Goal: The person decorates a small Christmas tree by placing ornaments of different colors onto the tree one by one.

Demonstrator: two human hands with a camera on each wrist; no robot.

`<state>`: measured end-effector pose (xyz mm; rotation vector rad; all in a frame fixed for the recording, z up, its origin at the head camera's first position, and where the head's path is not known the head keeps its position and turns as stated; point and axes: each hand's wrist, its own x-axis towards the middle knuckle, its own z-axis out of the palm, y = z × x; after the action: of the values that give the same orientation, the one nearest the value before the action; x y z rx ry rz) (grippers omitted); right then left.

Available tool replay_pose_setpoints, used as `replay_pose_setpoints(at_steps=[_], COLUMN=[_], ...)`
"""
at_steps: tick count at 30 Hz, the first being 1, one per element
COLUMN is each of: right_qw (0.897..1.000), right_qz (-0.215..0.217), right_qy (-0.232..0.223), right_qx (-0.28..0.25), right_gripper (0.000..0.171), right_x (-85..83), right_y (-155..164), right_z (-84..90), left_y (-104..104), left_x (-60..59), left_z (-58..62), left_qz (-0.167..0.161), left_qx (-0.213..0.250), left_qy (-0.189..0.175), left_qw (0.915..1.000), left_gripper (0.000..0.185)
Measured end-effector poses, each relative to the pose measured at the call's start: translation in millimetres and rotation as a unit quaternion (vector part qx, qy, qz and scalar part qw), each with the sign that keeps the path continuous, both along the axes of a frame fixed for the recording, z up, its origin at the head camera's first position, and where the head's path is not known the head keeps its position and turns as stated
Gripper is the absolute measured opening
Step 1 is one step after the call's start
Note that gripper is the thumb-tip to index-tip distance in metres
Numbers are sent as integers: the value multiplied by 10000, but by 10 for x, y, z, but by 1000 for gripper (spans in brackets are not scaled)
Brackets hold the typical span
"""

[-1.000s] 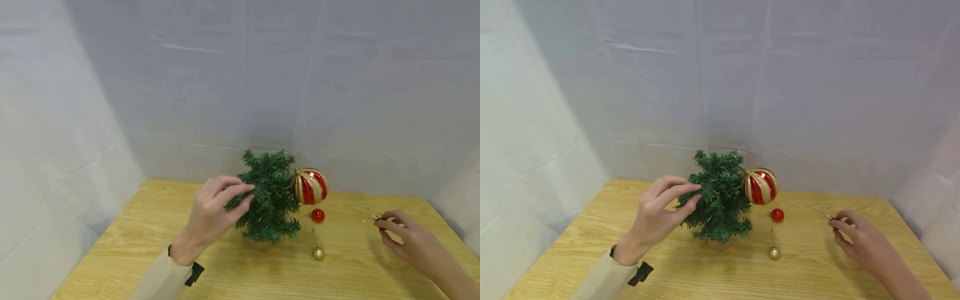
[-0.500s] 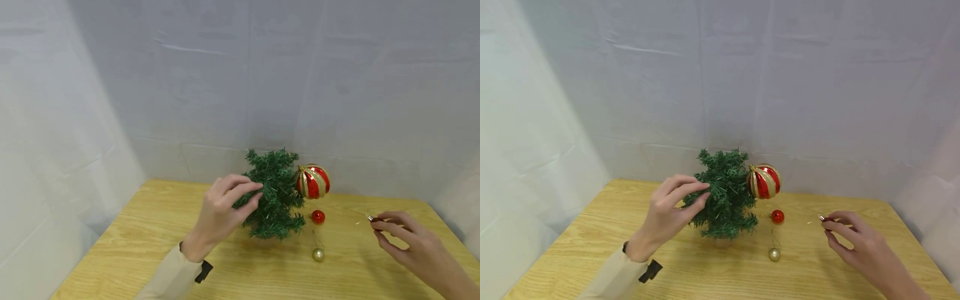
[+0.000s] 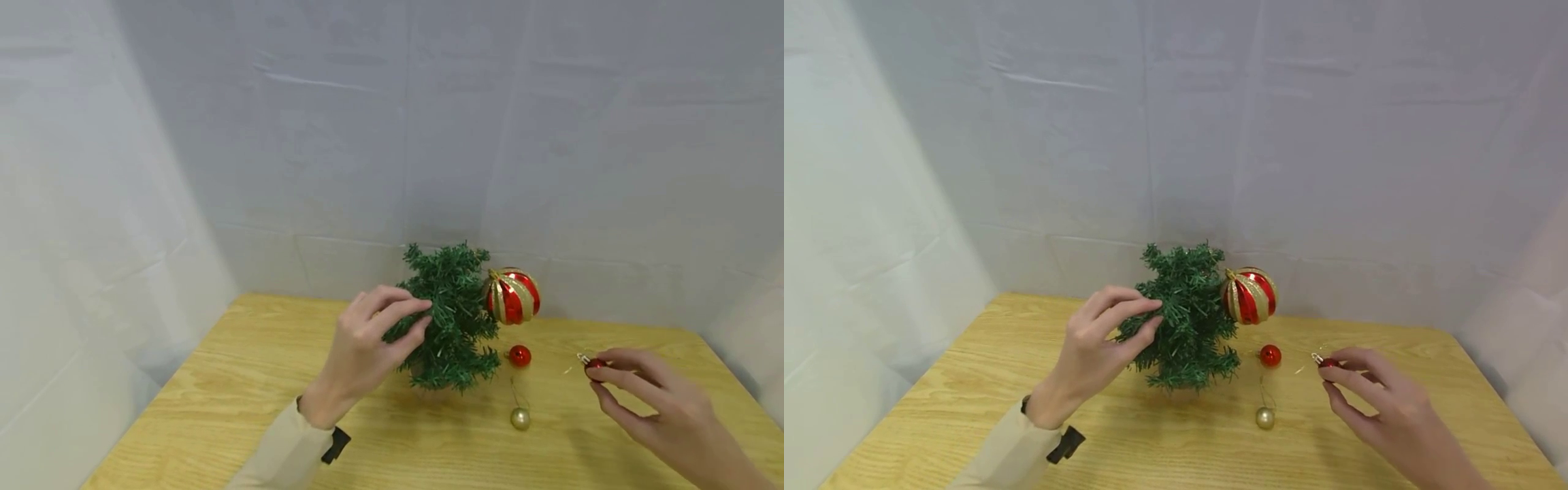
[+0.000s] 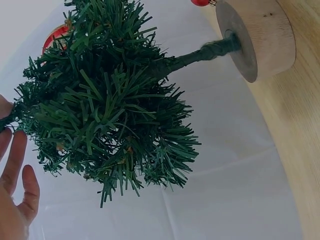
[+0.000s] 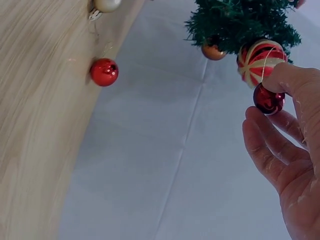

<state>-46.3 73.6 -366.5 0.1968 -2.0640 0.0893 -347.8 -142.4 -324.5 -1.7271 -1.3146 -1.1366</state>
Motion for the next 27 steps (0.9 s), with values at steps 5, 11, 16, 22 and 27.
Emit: replay_pose_setpoints(at_steps=[5,11,16,22,27], right_qw=[9997,9998,9992,9992,9982], right_qz=[234,174,383,366,560], right_qy=[17,-66,-23,-11,186], right_qx=[-70,-57,-100,-136,-117], right_gripper=[37,42,39,39,36], right_x=[-55,-91,-136,-184,-254], right_y=[-109,-203,-260,-347,-399], right_z=[57,107,139,179,221], left_y=[0,1,-3,-3,-9], left_x=[6,12,27,41,68], left_z=[-15,-17,-11,2,25], left_qz=[-32,-20,-39,-38,-89], left_qx=[1,-40,8,311,661], left_qy=[-4,-55,-3,118,247], left_qw=[10000,10000,10000,9994,9975], left_gripper=[21,21,20,17,14])
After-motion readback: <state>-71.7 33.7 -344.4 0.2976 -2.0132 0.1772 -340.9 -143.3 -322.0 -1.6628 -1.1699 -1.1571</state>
